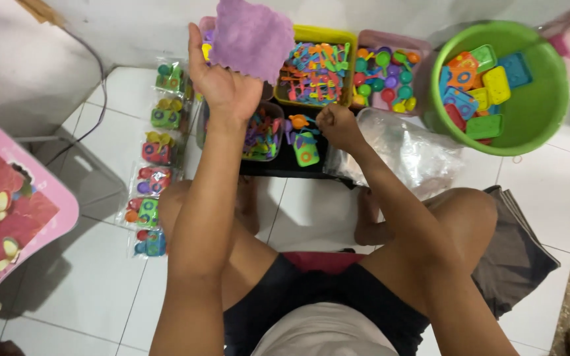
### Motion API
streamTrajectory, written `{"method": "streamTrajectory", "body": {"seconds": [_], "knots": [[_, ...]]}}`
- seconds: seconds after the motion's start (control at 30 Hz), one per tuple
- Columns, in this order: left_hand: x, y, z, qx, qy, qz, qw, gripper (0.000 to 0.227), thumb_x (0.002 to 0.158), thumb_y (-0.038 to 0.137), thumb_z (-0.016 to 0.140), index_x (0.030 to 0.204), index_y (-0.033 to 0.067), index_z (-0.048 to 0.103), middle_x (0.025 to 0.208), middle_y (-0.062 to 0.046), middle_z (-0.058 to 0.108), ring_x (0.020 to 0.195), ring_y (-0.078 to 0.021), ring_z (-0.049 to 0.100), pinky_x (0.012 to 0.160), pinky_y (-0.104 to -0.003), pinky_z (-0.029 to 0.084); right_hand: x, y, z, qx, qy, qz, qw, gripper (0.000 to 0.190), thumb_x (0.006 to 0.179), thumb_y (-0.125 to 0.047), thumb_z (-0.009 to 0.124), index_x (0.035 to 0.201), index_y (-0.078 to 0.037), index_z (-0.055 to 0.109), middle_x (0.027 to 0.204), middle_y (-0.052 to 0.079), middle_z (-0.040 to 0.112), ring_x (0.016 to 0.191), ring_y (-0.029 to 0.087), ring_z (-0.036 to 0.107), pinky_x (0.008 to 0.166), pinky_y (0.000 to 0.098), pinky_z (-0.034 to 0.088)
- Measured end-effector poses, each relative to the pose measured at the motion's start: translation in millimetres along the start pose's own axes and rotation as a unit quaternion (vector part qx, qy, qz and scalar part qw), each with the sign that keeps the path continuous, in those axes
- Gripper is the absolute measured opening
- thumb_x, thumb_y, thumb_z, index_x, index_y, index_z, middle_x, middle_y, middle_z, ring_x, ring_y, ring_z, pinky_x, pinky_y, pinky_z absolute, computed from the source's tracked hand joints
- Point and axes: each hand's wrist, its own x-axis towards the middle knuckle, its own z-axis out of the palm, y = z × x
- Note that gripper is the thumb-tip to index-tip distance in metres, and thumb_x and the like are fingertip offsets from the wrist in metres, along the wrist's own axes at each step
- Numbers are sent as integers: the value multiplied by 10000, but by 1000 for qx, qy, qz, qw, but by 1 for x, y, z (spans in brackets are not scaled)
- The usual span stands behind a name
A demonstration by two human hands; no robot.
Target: Sorting and packaging small colorful toy pieces into plastic bags from various bins.
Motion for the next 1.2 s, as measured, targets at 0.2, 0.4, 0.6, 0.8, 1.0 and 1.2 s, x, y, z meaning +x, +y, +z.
{"method": "streamTrajectory", "body": {"seconds": [0.2,0.4,0.6,0.8,1.0,1.2], "knots": [[-7,29,-5,16,-129,-49,990,578,1009,579,551,1351,117,611,1396,12,620,1343,-99,546,1272,-306,327,-17,-20,26,-71,58,-96,991,94,875,36,667,896,-13,589,824,85,604,666,189,540,622,308,472],[-15,47,17,53,-265,-28,962,785,1048,717,366,1540,120,498,1579,37,519,1506,-80,420,1375,-303,210,-40,-44,47,-117,18,-104,987,73,880,7,679,934,-32,648,868,74,653,662,227,591,613,347,492],[-10,49,-7,-43,-267,-40,962,994,906,862,422,1519,90,551,1544,-1,608,1489,-106,522,1373,-331,310,-36,-94,60,-17,111,-155,981,80,938,16,708,960,-6,635,911,64,609,713,153,523,654,275,466],[-18,52,3,-40,-189,-8,981,604,982,628,569,1313,138,693,1326,36,710,1225,-77,638,1184,-270,437,-3,-132,82,-157,39,-301,940,94,865,25,674,952,-7,683,933,114,695,833,297,602,793,375,501],[-13,59,-17,-9,-61,70,996,384,1017,427,635,1253,130,691,1238,-27,713,1092,-157,662,980,-343,500,39,-88,125,-299,-38,-270,915,113,901,-133,599,866,-44,660,921,132,685,875,363,628,780,457,509],[-14,69,-3,21,-53,104,993,356,1045,331,596,1224,37,688,1199,-78,700,1070,-196,642,955,-363,476,55,-74,159,-344,16,-279,896,270,848,-205,622,1046,-55,728,1055,133,722,970,354,654,795,443,509]]}}
